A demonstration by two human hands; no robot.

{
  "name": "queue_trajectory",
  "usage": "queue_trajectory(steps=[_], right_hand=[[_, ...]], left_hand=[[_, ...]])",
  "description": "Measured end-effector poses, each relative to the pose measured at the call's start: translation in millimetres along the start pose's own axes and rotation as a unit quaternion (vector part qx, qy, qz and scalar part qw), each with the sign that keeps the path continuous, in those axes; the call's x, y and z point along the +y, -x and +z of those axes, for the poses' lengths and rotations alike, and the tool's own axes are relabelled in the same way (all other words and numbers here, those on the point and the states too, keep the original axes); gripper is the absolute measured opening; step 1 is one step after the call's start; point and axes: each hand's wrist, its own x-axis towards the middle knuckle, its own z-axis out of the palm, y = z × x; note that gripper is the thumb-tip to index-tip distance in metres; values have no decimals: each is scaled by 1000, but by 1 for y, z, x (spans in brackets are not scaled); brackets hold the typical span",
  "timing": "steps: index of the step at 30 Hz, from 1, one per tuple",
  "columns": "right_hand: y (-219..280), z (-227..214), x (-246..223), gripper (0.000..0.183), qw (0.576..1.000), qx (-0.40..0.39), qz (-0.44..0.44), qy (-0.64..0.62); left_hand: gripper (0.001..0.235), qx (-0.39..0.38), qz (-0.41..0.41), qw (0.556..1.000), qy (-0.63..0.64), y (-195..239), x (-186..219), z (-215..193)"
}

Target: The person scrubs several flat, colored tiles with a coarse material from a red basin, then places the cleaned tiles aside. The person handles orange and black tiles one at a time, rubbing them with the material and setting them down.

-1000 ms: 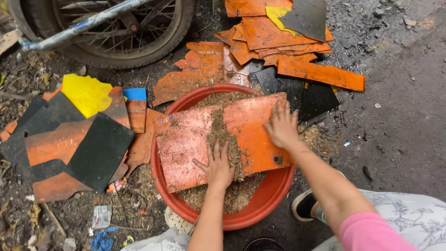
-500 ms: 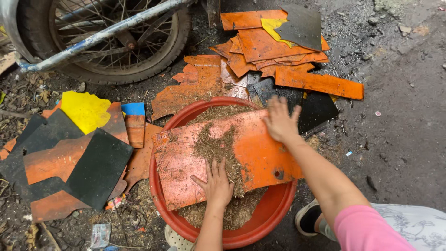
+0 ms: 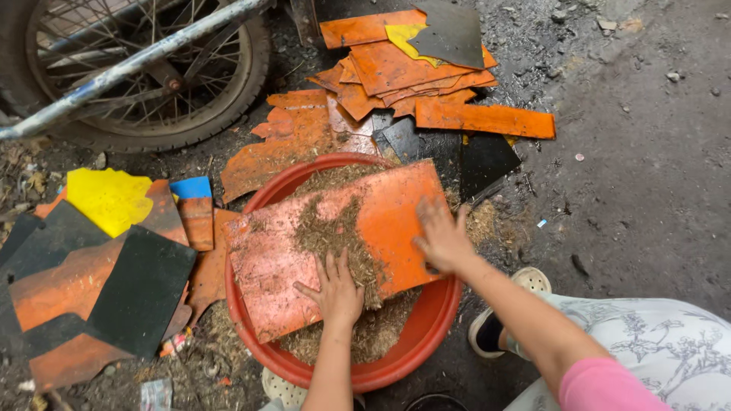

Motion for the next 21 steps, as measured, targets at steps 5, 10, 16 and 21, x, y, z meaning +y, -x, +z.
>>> queue_trajectory(steps=[5,10,16,21], right_hand=[[-37,2,-16,86,995,46,61,-63],[24,67,-50,84,996,60,5,-68],[-2,36,-18,80,949,104,216,-203],[-23,17,-68,91,987,94,38,-128]], left_hand=[[99,2,3,1000,-13,0,-6,-7],[103,-10,-6,1000,5,3,-8,2],[99,-8,7,1000,-13,-1,-13,3],[101,-25,-7,1000,-4,-4,-4,-9]])
